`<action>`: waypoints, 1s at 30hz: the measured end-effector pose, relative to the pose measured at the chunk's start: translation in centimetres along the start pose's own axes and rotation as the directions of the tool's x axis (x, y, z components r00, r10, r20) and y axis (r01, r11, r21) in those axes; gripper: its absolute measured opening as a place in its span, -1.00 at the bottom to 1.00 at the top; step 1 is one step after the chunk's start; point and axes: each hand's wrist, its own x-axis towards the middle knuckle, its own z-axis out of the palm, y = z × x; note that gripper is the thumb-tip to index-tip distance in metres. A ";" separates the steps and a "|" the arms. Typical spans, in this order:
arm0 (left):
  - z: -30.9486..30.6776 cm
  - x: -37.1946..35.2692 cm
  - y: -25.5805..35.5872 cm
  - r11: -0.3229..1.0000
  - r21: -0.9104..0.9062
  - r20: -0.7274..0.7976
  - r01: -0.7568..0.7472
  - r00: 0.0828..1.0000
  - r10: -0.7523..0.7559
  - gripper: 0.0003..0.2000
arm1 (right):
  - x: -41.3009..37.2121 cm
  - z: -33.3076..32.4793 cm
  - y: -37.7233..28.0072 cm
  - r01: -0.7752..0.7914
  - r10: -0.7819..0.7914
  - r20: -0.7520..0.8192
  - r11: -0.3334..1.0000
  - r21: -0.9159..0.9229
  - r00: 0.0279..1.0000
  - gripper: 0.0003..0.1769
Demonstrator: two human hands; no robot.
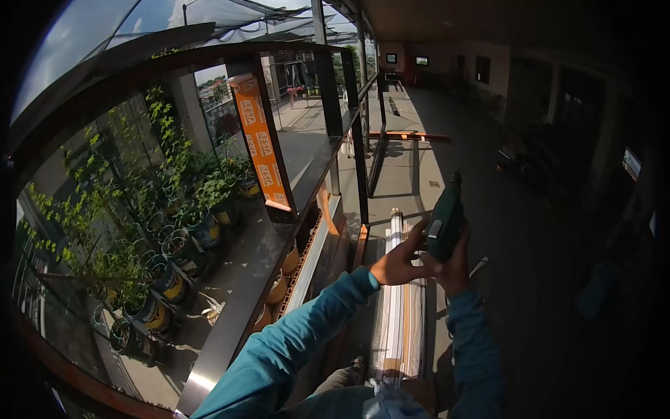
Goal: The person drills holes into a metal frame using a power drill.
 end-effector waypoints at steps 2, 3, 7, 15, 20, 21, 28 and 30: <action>-1.2 3.7 0.5 0.972 -0.203 -0.187 -0.114 0.979 0.075 -0.08 | 4.8 1.1 0.6 0.091 -0.086 0.039 0.980 -0.175 0.996 0.07; -2.6 5.3 0.5 0.962 -0.248 -0.266 -0.111 0.963 0.043 -0.08 | 7.4 1.7 1.4 0.139 -0.130 0.060 0.971 -0.196 0.990 0.06; -10.4 9.5 -0.3 0.961 -0.155 -0.423 -0.228 0.895 0.144 -0.11 | 17.1 5.4 4.6 0.288 -0.266 0.217 0.955 -0.076 0.939 0.04; -21.2 9.4 -10.9 0.827 -0.558 -0.593 -0.070 0.731 -0.338 -0.46 | 25.5 5.8 12.4 0.414 -0.042 0.647 0.799 -0.436 0.761 0.20; -25.6 10.1 -15.4 0.639 -0.719 -0.640 -0.274 0.619 -0.455 -0.61 | 36.7 3.2 17.7 0.146 0.380 0.601 0.750 -0.645 0.703 -0.28; -26.4 10.3 -15.8 0.550 -0.783 -0.598 -0.292 0.598 -0.534 -0.62 | 39.7 3.1 20.1 -0.036 0.405 0.605 0.849 -0.527 0.685 -0.34; -31.8 13.9 -19.5 0.721 -0.636 -0.744 -0.277 0.468 -0.477 -0.50 | 63.1 9.4 34.0 -0.121 0.200 0.537 0.976 -0.180 0.820 -0.47; -33.0 15.8 -19.2 0.687 -0.647 -0.748 -0.332 0.449 -0.488 -0.50 | 69.5 11.9 37.9 -0.278 0.212 0.493 0.958 0.063 0.844 -0.38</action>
